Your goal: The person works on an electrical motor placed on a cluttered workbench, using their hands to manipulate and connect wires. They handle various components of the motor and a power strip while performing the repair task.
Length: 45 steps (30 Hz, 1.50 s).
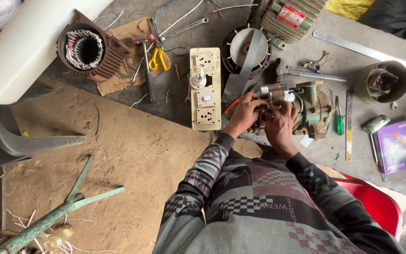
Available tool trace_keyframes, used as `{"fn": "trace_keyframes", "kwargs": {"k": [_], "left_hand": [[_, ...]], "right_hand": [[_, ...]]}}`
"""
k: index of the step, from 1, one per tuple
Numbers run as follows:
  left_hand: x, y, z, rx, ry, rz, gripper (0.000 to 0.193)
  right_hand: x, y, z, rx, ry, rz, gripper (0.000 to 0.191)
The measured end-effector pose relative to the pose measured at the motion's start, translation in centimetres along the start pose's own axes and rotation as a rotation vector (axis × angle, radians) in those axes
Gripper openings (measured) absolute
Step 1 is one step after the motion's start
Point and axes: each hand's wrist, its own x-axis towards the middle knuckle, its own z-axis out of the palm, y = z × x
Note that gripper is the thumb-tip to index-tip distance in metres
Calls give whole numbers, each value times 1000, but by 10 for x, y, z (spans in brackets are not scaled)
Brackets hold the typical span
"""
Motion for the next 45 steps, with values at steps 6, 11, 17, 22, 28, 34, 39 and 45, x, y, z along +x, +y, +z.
{"fn": "trace_keyframes", "kwargs": {"k": [6,11,17,22,28,34,39,45], "left_hand": [[-5,-8,5,-377,124,-157,16],[-10,0,7,-137,89,-56,22],[-17,9,-4,-69,143,3,18],[-13,10,2,-128,117,-72,14],[-4,9,23,-148,132,-84,21],[7,14,33,-201,96,-145,23],[14,22,29,154,-62,-7,28],[25,38,17,89,-178,32,28]], "right_hand": [[46,-2,-23,-199,-118,-297,10],[74,-8,-29,-268,-366,-212,17],[74,-5,-42,-200,-344,-317,16],[56,8,-61,32,-211,-276,25],[40,5,-69,17,-150,-279,31],[34,-1,-72,-14,-92,-179,36],[30,12,-68,118,-38,-184,30],[8,23,-78,313,58,-2,19]]}}
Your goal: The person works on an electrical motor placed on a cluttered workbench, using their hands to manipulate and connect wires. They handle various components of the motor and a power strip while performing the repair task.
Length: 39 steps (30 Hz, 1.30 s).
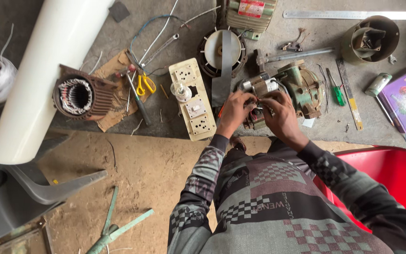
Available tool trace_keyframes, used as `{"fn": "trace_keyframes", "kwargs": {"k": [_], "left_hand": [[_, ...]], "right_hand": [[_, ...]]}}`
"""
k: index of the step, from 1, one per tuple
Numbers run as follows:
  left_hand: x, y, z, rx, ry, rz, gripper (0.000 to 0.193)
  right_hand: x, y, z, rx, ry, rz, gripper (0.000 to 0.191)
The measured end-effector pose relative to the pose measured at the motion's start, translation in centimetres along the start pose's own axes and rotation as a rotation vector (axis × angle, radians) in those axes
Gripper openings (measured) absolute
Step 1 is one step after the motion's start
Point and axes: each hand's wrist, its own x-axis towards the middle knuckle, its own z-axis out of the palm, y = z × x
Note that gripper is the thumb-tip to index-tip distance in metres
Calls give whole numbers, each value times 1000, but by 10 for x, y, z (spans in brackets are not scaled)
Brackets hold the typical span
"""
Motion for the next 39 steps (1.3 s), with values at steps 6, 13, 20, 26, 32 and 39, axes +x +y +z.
{"fn": "trace_keyframes", "kwargs": {"k": [6,13,20,26,32,39], "left_hand": [[4,15,5,51,63,-43,29],[17,17,4,-2,-24,18,19],[17,37,26,81,69,-162,11],[18,36,28,204,71,0,16],[32,25,8,327,-172,251,10],[38,26,0,246,-183,262,13]], "right_hand": [[-25,6,-17,93,-62,101,16],[-57,17,-21,169,-56,278,17],[-68,23,-14,67,39,235,23],[-57,27,-16,-176,6,22,25],[-42,26,-12,-317,-87,-44,20],[-43,25,-5,-268,-81,-34,19]]}}
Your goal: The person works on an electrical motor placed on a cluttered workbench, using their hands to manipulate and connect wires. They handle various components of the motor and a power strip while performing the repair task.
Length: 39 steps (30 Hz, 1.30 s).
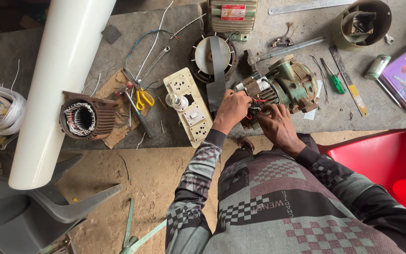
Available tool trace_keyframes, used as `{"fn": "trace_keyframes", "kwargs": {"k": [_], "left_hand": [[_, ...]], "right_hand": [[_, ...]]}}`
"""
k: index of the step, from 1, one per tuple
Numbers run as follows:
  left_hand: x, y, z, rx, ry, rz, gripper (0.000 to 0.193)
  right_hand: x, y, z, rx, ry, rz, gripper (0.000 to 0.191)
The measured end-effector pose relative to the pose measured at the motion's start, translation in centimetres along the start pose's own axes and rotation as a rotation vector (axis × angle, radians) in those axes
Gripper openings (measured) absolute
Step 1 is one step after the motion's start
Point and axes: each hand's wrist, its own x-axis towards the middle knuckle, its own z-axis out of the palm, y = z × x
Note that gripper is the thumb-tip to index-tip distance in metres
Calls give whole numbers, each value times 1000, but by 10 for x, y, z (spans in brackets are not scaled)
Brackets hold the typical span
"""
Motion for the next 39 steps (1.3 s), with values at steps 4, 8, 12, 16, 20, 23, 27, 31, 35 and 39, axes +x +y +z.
{"fn": "trace_keyframes", "kwargs": {"k": [4,8,12,16,20,23,27,31,35,39], "left_hand": [[3,-2,0,15,-62,-25,12],[20,-6,-1,127,-198,-7,6],[28,-10,-4,123,-204,173,2],[29,-2,2,293,-288,132,18],[16,14,2,227,-3,92,10],[-10,32,3,156,414,48,11],[-52,54,22,-215,505,-213,10],[-73,50,49,-887,164,-454,30],[-65,36,82,-1304,-80,-758,38],[-46,36,112,-1687,-147,-854,29]], "right_hand": [[-2,4,4,11,-4,-16,19],[-3,7,4,45,-8,-29,21],[-3,11,2,62,-44,-17,20],[-2,12,1,29,-79,-17,21],[0,13,0,-72,-78,-38,26],[0,19,-6,-29,-41,-51,24],[-6,25,-10,215,18,-6,21],[-11,22,-8,231,173,82,20],[-19,17,-6,334,140,327,17],[-27,17,-6,362,160,344,15]]}}
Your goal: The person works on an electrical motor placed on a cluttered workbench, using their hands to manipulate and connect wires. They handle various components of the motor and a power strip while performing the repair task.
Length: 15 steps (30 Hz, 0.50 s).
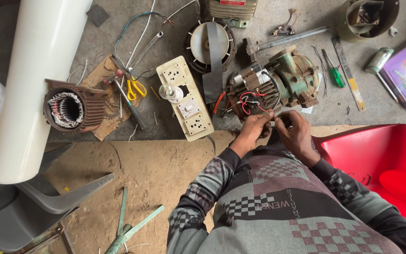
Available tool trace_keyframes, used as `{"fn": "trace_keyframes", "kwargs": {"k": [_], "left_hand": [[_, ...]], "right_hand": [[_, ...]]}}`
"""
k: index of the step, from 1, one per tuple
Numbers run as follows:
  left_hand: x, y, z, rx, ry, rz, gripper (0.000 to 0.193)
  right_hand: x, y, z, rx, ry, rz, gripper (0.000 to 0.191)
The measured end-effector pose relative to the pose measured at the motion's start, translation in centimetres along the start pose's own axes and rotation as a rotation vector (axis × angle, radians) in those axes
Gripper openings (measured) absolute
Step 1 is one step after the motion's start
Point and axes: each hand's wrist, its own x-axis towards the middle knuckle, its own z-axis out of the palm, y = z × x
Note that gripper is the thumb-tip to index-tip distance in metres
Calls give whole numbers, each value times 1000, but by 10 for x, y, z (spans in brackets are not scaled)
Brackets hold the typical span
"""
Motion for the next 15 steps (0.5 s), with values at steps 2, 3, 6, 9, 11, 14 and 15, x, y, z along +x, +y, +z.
{"fn": "trace_keyframes", "kwargs": {"k": [2,3,6,9,11,14,15], "left_hand": [[8,-2,0,-29,27,-21,24],[9,-1,0,-44,45,-30,23],[10,3,2,57,-12,-36,16],[10,2,7,14,53,-32,15],[12,1,12,-4,63,22,19],[13,0,13,0,64,62,23],[15,1,13,7,58,70,24]], "right_hand": [[-3,2,0,-5,-15,55,15],[-4,2,1,-4,-27,83,15],[-7,3,2,-70,-57,99,17],[-8,2,0,-116,-33,-61,19],[-8,5,-1,-145,-48,-30,18],[-8,13,2,-93,-69,72,20],[-6,19,4,-63,-74,113,21]]}}
